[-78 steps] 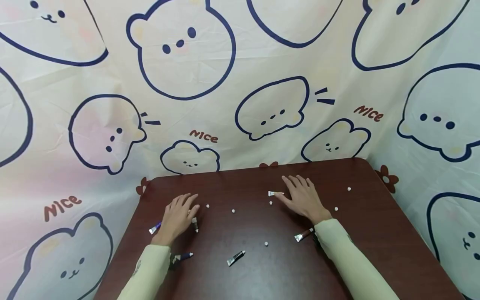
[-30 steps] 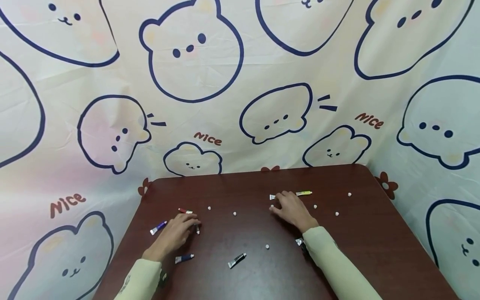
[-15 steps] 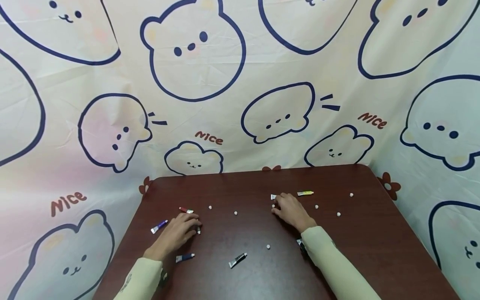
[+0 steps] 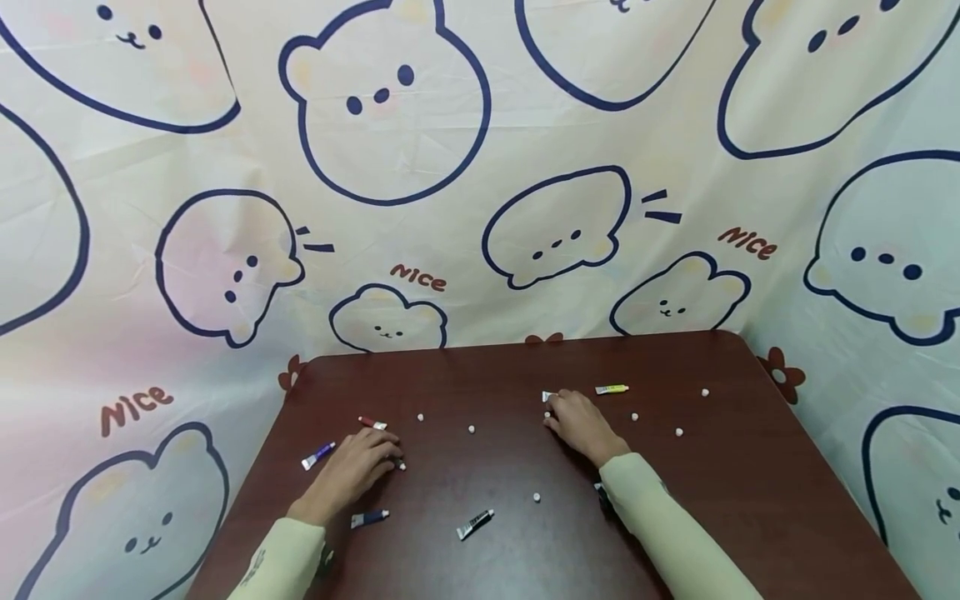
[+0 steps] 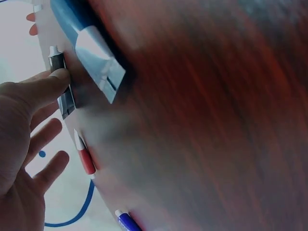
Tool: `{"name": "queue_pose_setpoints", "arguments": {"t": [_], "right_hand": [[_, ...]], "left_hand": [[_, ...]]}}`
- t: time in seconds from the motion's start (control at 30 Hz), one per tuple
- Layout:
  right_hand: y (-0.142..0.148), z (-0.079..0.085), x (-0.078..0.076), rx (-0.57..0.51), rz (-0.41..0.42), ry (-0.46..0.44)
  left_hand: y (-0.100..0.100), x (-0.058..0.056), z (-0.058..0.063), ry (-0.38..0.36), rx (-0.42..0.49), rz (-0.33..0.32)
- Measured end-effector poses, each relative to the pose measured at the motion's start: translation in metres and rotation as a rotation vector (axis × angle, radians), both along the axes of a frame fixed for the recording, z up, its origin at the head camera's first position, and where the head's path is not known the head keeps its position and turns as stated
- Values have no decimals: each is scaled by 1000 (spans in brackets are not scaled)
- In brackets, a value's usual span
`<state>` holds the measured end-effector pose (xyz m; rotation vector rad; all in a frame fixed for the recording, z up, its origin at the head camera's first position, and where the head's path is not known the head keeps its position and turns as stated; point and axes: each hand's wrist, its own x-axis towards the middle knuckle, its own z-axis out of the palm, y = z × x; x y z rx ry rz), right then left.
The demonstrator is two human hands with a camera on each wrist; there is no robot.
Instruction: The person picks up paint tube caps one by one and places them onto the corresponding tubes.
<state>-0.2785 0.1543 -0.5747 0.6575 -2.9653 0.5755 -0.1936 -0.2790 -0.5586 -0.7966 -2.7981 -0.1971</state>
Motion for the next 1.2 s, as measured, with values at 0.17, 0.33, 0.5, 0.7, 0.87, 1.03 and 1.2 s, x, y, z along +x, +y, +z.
{"name": "queue_pose_setpoints", "arguments": {"t": [0.17,0.33,0.5,0.7,0.87,1.03,1.2], "right_hand": [[0,0,-1,-7,21,31],[-1,-2,-1,-10,33,51],[1,-3,-1,-9,29,52],[2,-2,-3,-74,16,-1],[7,3,-2,-149,7,-50],[10,13,3,-164,-8,-83],[13,23,8,-168,-19,-78]], "left_hand": [[-1,-2,2,-17,-8,-15],[-1,-2,3,1,-14,-33],[0,-1,4,33,-32,-55],[1,-2,8,41,-33,-71],[4,-4,13,-31,14,-81],[7,-4,17,-88,41,-72],[13,-5,22,-83,57,-86]]}}
